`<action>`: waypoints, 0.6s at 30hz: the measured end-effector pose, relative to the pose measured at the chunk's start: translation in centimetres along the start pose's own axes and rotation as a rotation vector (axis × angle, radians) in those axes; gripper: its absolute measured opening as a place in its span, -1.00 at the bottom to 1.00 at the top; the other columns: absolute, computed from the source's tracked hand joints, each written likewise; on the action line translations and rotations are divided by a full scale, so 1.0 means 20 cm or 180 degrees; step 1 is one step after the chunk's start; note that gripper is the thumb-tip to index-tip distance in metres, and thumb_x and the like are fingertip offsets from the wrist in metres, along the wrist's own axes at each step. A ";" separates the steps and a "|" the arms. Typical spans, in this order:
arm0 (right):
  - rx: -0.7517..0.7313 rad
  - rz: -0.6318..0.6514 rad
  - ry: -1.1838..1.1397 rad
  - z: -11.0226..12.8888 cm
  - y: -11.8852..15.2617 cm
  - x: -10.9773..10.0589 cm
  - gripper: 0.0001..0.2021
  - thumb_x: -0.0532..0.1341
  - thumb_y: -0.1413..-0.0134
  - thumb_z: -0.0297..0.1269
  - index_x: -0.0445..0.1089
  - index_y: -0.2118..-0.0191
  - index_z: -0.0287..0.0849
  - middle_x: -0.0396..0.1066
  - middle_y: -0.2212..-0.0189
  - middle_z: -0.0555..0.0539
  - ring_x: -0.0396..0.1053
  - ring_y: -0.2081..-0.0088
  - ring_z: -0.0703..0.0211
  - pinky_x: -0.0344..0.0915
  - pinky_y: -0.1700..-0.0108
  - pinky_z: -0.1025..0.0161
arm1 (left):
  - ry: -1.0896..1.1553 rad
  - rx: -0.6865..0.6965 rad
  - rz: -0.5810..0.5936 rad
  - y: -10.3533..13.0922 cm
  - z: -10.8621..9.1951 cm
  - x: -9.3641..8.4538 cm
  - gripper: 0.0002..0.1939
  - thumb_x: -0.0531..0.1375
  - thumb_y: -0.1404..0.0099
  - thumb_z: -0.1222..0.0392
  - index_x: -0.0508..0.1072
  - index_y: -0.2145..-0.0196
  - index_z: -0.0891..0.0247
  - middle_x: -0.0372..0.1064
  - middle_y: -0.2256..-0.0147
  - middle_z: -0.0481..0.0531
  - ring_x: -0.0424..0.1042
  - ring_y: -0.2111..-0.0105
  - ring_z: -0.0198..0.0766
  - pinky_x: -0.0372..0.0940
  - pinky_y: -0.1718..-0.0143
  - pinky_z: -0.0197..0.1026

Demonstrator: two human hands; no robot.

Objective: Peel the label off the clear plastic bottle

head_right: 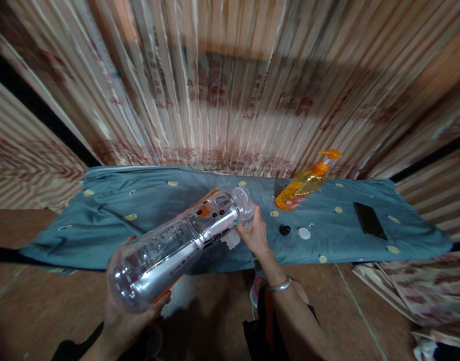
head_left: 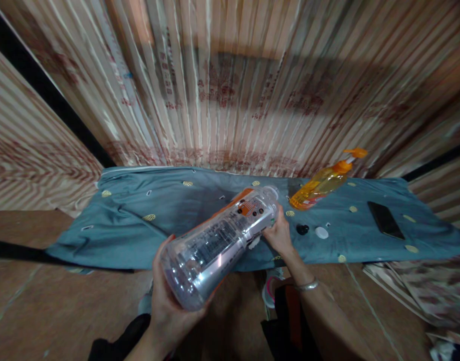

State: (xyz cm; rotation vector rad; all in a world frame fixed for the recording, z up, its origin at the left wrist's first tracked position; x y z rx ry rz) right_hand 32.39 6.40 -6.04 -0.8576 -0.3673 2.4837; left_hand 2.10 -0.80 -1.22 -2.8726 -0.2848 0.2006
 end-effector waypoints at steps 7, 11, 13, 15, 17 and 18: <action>-0.0011 -0.0008 0.0076 -0.01 0.00 0.01 -0.41 0.28 0.08 -0.11 0.23 -0.12 -0.10 0.58 0.19 -0.12 0.58 0.24 -0.07 0.52 0.19 0.09 | 0.0043 0.0351 -0.0127 -0.04 -0.08 -0.05 -0.04 0.54 0.12 -0.08 0.29 -0.19 0.15 0.59 0.12 0.10 0.66 0.27 0.02 0.64 0.28 -0.04; 0.0007 0.0036 -0.0001 0.00 0.00 0.02 -0.42 0.27 0.06 -0.11 0.24 -0.12 -0.11 0.58 0.17 -0.14 0.59 0.23 -0.07 0.53 0.16 0.07 | 0.0000 0.0468 -0.0087 -0.03 -0.07 -0.06 -0.02 0.55 0.11 -0.05 0.27 -0.21 0.10 0.56 0.07 0.10 0.66 0.22 0.03 0.63 0.23 -0.01; 0.0010 0.0059 -0.0043 0.01 0.00 0.02 -0.40 0.27 0.06 -0.11 0.24 -0.14 -0.13 0.58 0.16 -0.15 0.59 0.23 -0.07 0.53 0.15 0.06 | 0.0054 0.0515 -0.0132 -0.02 -0.06 -0.08 0.00 0.56 0.13 -0.07 0.27 -0.22 0.10 0.54 0.03 0.13 0.66 0.17 0.05 0.62 0.23 -0.02; -0.0004 0.0075 -0.0071 0.01 0.00 0.02 -0.40 0.27 0.06 -0.11 0.24 -0.14 -0.14 0.58 0.15 -0.16 0.59 0.22 -0.08 0.53 0.15 0.06 | 0.0149 0.0367 -0.0022 -0.01 -0.05 -0.07 0.02 0.57 0.12 -0.05 0.25 -0.24 0.11 0.53 -0.01 0.15 0.65 0.14 0.07 0.62 0.18 0.01; -0.0011 0.0084 -0.0086 0.01 0.00 0.02 -0.40 0.27 0.05 -0.13 0.25 -0.15 -0.15 0.58 0.15 -0.16 0.59 0.22 -0.07 0.53 0.16 0.07 | 0.0173 0.0128 0.0106 0.00 -0.04 -0.07 0.05 0.57 0.11 0.00 0.22 -0.27 0.12 0.52 -0.04 0.18 0.64 0.10 0.07 0.61 0.13 0.02; -0.0009 0.0081 -0.0089 0.00 0.00 0.02 -0.40 0.27 0.05 -0.13 0.25 -0.15 -0.15 0.58 0.16 -0.16 0.59 0.22 -0.07 0.53 0.17 0.08 | 0.0188 0.0013 0.0061 0.01 -0.03 -0.08 0.07 0.57 0.10 -0.01 0.20 -0.29 0.12 0.50 -0.07 0.19 0.63 0.06 0.09 0.60 0.09 0.03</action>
Point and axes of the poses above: each hand's wrist, its own y-axis away from the middle knuckle, its own x-axis out of the palm, z = x × y, the point moved 5 cm from there along -y, towards the middle knuckle
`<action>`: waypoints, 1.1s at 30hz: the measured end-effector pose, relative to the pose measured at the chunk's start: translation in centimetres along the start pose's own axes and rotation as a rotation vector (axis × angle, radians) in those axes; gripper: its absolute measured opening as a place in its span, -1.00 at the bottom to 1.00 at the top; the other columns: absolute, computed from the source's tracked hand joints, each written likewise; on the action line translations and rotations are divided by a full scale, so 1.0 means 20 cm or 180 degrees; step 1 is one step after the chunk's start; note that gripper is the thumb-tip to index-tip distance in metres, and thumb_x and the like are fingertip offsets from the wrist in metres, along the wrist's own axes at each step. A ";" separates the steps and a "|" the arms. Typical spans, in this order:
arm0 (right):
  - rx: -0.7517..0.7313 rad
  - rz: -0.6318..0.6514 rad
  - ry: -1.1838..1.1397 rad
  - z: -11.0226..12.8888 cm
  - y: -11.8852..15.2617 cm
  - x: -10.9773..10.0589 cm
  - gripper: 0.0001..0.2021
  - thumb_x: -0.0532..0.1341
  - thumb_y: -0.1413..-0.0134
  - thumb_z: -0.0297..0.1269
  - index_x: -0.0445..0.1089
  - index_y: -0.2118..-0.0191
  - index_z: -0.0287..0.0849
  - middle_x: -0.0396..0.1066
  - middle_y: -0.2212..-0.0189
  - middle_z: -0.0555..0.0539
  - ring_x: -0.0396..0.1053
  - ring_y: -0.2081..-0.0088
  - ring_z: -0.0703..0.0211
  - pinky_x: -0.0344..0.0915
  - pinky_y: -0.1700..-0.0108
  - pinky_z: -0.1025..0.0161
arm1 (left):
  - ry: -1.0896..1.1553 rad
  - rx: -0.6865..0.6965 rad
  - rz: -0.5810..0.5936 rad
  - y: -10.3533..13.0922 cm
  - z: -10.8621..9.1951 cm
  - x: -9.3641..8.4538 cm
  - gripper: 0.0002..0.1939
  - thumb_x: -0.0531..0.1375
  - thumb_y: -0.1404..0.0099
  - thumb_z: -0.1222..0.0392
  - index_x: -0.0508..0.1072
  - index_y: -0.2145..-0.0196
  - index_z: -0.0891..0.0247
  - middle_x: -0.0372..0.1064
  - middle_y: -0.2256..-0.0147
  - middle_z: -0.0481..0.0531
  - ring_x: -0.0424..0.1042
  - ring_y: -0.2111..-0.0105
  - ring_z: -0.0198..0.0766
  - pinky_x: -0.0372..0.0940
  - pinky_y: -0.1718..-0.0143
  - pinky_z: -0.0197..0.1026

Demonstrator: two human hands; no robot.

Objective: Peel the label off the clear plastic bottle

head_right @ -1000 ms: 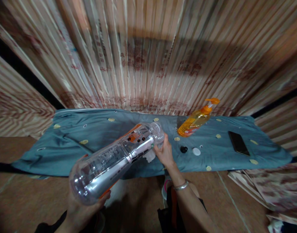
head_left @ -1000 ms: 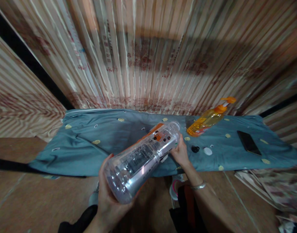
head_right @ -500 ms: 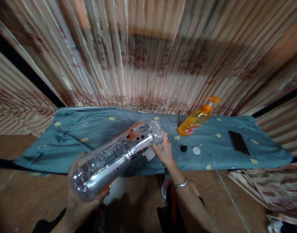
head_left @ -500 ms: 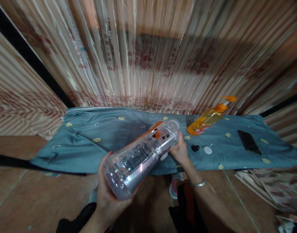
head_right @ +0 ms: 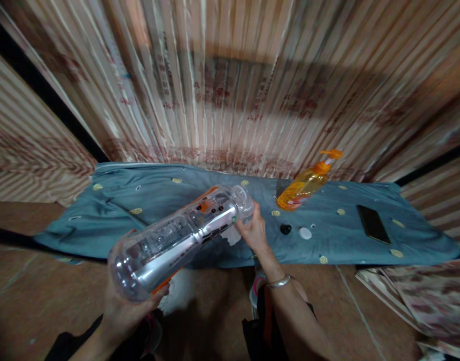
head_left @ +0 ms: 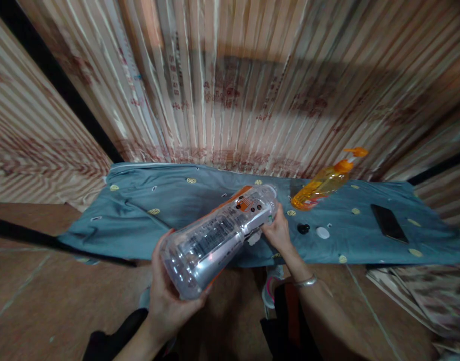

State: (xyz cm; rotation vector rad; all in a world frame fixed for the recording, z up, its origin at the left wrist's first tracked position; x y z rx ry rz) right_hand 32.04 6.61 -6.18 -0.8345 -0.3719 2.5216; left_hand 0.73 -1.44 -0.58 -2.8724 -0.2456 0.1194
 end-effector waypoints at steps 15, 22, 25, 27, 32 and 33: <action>-0.0043 0.0026 0.0002 -0.01 -0.01 0.01 -0.39 0.28 0.00 -0.10 0.24 -0.18 -0.18 0.58 0.13 -0.19 0.59 0.18 -0.11 0.53 0.14 0.04 | 0.0018 0.0100 0.0036 0.00 0.03 -0.02 0.09 0.55 0.08 0.06 0.17 -0.34 0.15 0.40 -0.17 0.26 0.55 -0.09 0.09 0.52 -0.06 0.00; -0.0019 0.0020 0.0029 -0.03 -0.01 0.02 -0.42 0.28 0.02 -0.10 0.25 -0.13 -0.15 0.57 0.20 -0.15 0.57 0.24 -0.10 0.51 0.18 0.04 | -0.0004 0.0076 0.0064 -0.02 0.00 -0.01 0.08 0.55 0.11 0.08 0.18 -0.31 0.15 0.38 -0.19 0.26 0.50 -0.17 0.12 0.44 -0.19 0.06; 0.0020 0.0010 0.0048 -0.02 -0.01 0.02 -0.42 0.27 0.03 -0.07 0.26 -0.13 -0.16 0.56 0.21 -0.15 0.56 0.25 -0.09 0.51 0.19 0.05 | 0.0008 0.0086 0.0102 -0.01 0.00 -0.01 0.07 0.54 0.09 0.09 0.17 -0.31 0.16 0.39 -0.19 0.25 0.52 -0.15 0.08 0.45 -0.17 0.02; 0.0041 0.0010 0.0032 -0.02 -0.01 0.02 -0.41 0.26 0.03 -0.07 0.26 -0.13 -0.17 0.55 0.21 -0.14 0.56 0.25 -0.08 0.50 0.20 0.07 | 0.0011 0.0152 0.0099 -0.01 0.00 -0.01 0.05 0.53 0.07 0.10 0.17 -0.32 0.15 0.39 -0.19 0.24 0.52 -0.15 0.06 0.46 -0.14 -0.02; 0.0028 0.0037 0.0066 0.00 -0.02 0.02 -0.42 0.26 0.04 -0.07 0.26 -0.12 -0.18 0.54 0.22 -0.13 0.55 0.25 -0.07 0.50 0.18 0.07 | -0.0007 0.0509 0.0147 -0.02 -0.03 0.00 0.03 0.53 0.02 0.11 0.19 -0.33 0.14 0.42 -0.15 0.18 0.56 -0.09 -0.04 0.50 -0.06 -0.14; 0.0025 0.0037 0.0071 0.00 -0.02 0.01 -0.42 0.26 0.03 -0.07 0.26 -0.12 -0.18 0.54 0.23 -0.13 0.55 0.25 -0.07 0.50 0.18 0.07 | -0.0009 0.0551 0.0157 -0.02 -0.03 0.00 0.03 0.53 0.01 0.11 0.18 -0.34 0.14 0.42 -0.15 0.18 0.57 -0.08 -0.05 0.50 -0.06 -0.15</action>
Point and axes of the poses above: each hand's wrist, its own y-axis away from the middle knuckle, its own x-axis out of the palm, z = x × y, the point moved 5 cm from there along -y, towards the middle knuckle
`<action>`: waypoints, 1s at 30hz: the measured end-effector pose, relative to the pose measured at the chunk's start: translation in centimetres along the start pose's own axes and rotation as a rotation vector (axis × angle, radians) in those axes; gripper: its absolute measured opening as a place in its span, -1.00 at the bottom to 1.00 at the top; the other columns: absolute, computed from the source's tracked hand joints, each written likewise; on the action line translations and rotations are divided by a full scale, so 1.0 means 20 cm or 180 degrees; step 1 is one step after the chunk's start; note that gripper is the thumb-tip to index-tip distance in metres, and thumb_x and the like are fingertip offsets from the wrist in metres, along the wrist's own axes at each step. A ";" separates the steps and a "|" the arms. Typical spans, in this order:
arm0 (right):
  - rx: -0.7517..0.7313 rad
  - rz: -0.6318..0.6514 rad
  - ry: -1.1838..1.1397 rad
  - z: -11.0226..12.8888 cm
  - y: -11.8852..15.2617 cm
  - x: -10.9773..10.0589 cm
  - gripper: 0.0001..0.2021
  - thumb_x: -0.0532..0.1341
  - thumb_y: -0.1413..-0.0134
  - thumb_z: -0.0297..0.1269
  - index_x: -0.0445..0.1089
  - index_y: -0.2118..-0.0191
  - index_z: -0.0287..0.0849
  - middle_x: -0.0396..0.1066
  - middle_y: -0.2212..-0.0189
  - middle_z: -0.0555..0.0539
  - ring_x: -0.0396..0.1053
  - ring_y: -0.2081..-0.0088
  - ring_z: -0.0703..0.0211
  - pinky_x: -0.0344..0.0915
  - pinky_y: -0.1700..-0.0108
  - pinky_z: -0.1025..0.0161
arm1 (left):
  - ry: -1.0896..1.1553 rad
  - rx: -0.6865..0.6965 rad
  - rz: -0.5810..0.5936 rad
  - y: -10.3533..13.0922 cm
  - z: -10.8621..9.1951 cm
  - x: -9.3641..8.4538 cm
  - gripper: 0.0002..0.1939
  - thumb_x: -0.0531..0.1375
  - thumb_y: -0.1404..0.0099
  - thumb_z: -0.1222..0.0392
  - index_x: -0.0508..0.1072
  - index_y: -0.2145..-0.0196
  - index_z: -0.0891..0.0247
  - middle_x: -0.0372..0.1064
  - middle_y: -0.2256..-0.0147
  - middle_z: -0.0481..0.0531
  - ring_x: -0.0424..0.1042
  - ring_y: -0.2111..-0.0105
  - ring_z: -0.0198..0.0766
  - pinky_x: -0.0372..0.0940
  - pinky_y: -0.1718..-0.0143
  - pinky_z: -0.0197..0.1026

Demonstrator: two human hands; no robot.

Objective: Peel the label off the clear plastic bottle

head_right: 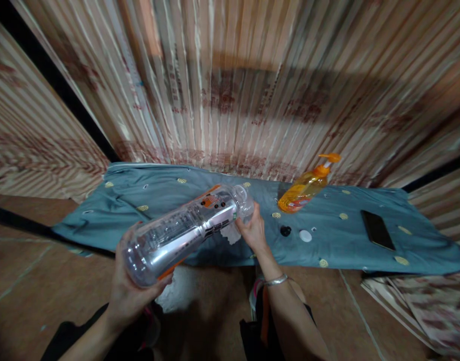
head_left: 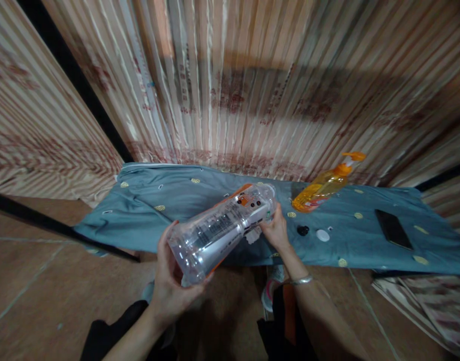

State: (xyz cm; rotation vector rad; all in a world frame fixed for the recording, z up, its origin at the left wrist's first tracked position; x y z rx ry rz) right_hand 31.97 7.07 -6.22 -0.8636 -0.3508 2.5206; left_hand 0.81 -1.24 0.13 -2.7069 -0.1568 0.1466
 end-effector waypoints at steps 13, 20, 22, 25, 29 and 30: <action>0.0006 0.0015 -0.0066 -0.02 0.00 0.01 -0.44 0.30 0.05 -0.08 0.28 -0.09 -0.13 0.58 0.17 -0.16 0.57 0.21 -0.11 0.51 0.13 0.02 | -0.0032 0.0125 0.0087 0.00 0.00 0.00 0.01 0.52 -0.06 0.08 0.16 -0.37 0.06 0.40 -0.18 0.12 0.52 -0.14 -0.10 0.44 -0.13 -0.17; 0.0003 0.0011 -0.0058 -0.02 0.00 0.00 -0.43 0.30 0.05 -0.10 0.28 -0.10 -0.15 0.58 0.16 -0.18 0.58 0.18 -0.14 0.53 0.11 -0.01 | -0.0151 0.0230 0.0045 0.00 -0.01 0.00 0.01 0.52 -0.07 0.06 0.16 -0.38 0.04 0.38 -0.19 0.12 0.52 -0.14 -0.11 0.44 -0.12 -0.19; 0.0019 -0.0009 -0.0050 -0.02 0.00 0.00 -0.43 0.30 0.06 -0.10 0.28 -0.10 -0.14 0.59 0.17 -0.18 0.58 0.19 -0.14 0.53 0.12 -0.02 | -0.0147 0.0262 0.0052 0.00 -0.02 0.00 0.00 0.51 -0.08 0.06 0.16 -0.38 0.03 0.40 -0.17 0.10 0.53 -0.12 -0.13 0.44 -0.11 -0.21; 0.0047 -0.0022 -0.0033 -0.02 0.00 0.00 -0.43 0.30 0.07 -0.09 0.28 -0.09 -0.13 0.59 0.18 -0.17 0.58 0.21 -0.14 0.52 0.13 -0.02 | -0.0129 0.0268 0.0026 0.00 -0.02 0.01 0.01 0.52 -0.06 0.05 0.17 -0.37 0.06 0.41 -0.16 0.12 0.54 -0.11 -0.11 0.46 -0.09 -0.19; 0.0065 0.0040 -0.0043 -0.01 0.00 0.00 -0.44 0.29 0.08 -0.08 0.28 -0.07 -0.14 0.58 0.21 -0.16 0.57 0.24 -0.13 0.52 0.17 0.00 | -0.0123 0.0254 0.0028 0.00 -0.02 0.01 0.01 0.52 -0.06 0.05 0.17 -0.37 0.08 0.40 -0.17 0.14 0.54 -0.12 -0.08 0.47 -0.08 -0.17; 0.0073 0.0049 -0.0053 -0.01 0.00 0.00 -0.44 0.28 0.08 -0.08 0.28 -0.07 -0.14 0.57 0.22 -0.16 0.57 0.25 -0.13 0.51 0.18 0.00 | -0.0131 0.0254 0.0040 0.00 -0.03 0.01 0.01 0.52 -0.07 0.05 0.16 -0.37 0.08 0.41 -0.17 0.14 0.54 -0.12 -0.08 0.47 -0.09 -0.17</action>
Point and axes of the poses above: each hand's wrist, its own y-axis away from the middle knuckle, its own x-axis out of the palm, z = x × y, the point moved 5 cm from there along -y, towards the middle knuckle
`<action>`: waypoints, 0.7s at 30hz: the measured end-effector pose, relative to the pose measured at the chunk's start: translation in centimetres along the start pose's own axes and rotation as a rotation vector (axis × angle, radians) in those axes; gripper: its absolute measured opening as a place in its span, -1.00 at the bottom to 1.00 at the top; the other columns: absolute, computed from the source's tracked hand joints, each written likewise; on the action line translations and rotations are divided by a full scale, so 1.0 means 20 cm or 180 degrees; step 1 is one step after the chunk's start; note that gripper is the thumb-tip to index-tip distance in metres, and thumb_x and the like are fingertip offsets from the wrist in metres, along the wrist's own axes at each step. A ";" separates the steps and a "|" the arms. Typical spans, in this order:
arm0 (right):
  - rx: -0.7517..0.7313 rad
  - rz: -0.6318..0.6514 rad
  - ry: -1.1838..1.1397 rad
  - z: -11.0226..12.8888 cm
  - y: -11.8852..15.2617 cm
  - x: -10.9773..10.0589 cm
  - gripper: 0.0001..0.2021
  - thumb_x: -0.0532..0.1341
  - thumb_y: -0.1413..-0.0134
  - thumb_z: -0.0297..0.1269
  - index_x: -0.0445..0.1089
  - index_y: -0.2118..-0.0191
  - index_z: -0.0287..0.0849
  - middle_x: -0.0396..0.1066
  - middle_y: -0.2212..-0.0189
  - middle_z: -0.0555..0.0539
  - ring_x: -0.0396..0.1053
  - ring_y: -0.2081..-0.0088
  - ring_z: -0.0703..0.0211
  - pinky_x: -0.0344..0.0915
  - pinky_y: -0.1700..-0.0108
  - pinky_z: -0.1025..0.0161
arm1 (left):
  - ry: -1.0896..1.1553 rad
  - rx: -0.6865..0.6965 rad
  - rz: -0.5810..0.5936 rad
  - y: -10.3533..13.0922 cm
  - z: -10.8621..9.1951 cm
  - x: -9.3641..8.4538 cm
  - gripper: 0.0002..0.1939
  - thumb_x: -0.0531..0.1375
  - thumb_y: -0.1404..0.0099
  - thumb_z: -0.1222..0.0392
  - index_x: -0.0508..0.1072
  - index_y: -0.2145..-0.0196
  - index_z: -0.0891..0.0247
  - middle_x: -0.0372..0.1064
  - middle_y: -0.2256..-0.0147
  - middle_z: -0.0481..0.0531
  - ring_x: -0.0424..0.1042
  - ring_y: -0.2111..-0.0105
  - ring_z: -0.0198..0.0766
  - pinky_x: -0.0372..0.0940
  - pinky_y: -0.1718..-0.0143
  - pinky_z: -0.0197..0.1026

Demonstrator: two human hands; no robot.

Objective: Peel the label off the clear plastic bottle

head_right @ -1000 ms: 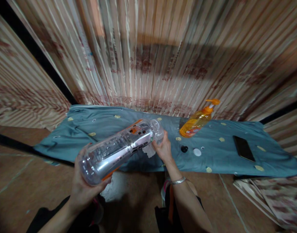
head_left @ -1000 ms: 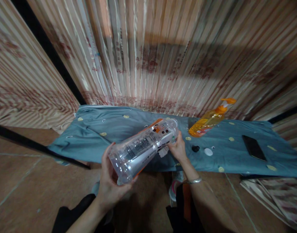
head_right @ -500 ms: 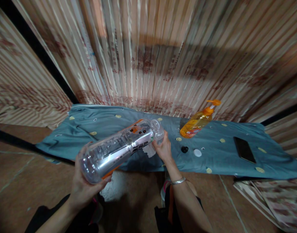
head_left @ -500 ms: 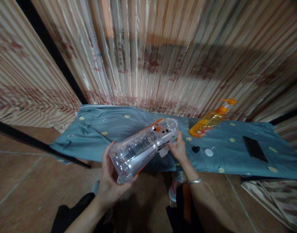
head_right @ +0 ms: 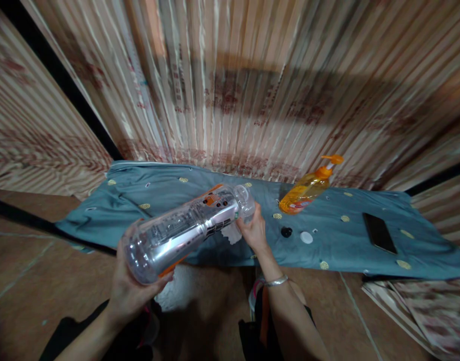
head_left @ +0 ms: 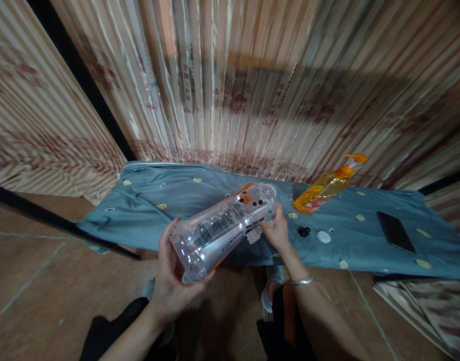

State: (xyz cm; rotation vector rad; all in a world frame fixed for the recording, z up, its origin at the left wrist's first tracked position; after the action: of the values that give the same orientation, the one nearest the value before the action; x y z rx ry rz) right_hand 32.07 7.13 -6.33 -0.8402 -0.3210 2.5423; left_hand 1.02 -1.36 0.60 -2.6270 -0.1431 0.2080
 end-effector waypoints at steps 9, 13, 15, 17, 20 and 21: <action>0.0021 -0.0018 -0.0048 0.01 0.00 -0.01 -0.43 0.27 0.09 -0.04 0.28 -0.07 -0.14 0.57 0.16 -0.18 0.56 0.20 -0.12 0.50 0.12 0.00 | -0.0009 -0.0112 -0.0038 0.00 0.01 0.00 0.01 0.53 -0.04 0.00 0.17 -0.34 0.12 0.39 -0.15 0.16 0.54 -0.10 -0.04 0.47 -0.09 -0.12; -0.0007 -0.0028 -0.0063 0.00 0.00 0.00 -0.43 0.28 0.09 -0.04 0.27 -0.07 -0.13 0.58 0.19 -0.16 0.56 0.21 -0.12 0.50 0.13 0.00 | 0.0013 -0.0236 -0.0049 0.00 0.02 0.00 0.04 0.53 -0.01 -0.02 0.16 -0.34 0.13 0.35 -0.18 0.20 0.52 -0.12 0.03 0.47 -0.11 -0.03; -0.0027 -0.0050 -0.0043 0.00 0.00 0.00 -0.43 0.27 0.08 -0.05 0.27 -0.08 -0.14 0.57 0.19 -0.16 0.56 0.22 -0.12 0.51 0.14 0.01 | 0.0007 -0.0213 -0.0067 0.00 0.02 -0.01 0.04 0.54 0.00 0.00 0.16 -0.34 0.13 0.35 -0.18 0.20 0.51 -0.13 0.04 0.46 -0.13 -0.01; -0.0042 -0.0059 -0.0002 0.00 0.00 0.00 -0.45 0.26 0.06 -0.08 0.27 -0.08 -0.13 0.57 0.20 -0.15 0.56 0.23 -0.11 0.51 0.16 0.02 | -0.0007 -0.0207 -0.0054 0.00 0.01 -0.01 0.04 0.54 0.00 0.02 0.15 -0.34 0.12 0.35 -0.18 0.19 0.51 -0.14 0.04 0.46 -0.14 -0.01; -0.0056 -0.0060 0.0040 -0.01 0.00 0.00 -0.47 0.27 0.05 -0.09 0.28 -0.08 -0.12 0.58 0.19 -0.14 0.55 0.23 -0.10 0.51 0.17 0.02 | -0.0025 -0.0206 -0.0017 -0.01 0.01 0.00 0.05 0.53 -0.02 0.02 0.14 -0.36 0.11 0.37 -0.17 0.18 0.52 -0.13 0.03 0.47 -0.13 -0.02; -0.0061 -0.0064 0.0042 -0.01 0.00 0.00 -0.47 0.27 0.05 -0.10 0.28 -0.08 -0.11 0.58 0.18 -0.14 0.55 0.23 -0.10 0.51 0.16 0.02 | -0.0023 -0.0181 -0.0005 -0.01 0.00 0.00 0.05 0.53 -0.03 0.02 0.14 -0.37 0.09 0.37 -0.17 0.18 0.53 -0.12 0.02 0.47 -0.12 -0.03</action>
State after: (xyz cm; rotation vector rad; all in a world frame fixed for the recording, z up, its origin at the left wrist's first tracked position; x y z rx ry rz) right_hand 32.16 7.07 -6.52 -0.8564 -0.3486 2.5177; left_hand 0.93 -1.20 0.60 -2.6828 -0.1556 0.2161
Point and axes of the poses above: each hand's wrist, its own y-axis away from the middle knuckle, its own x-axis out of the palm, z = x × y, the point moved 5 cm from there along -y, towards the middle knuckle
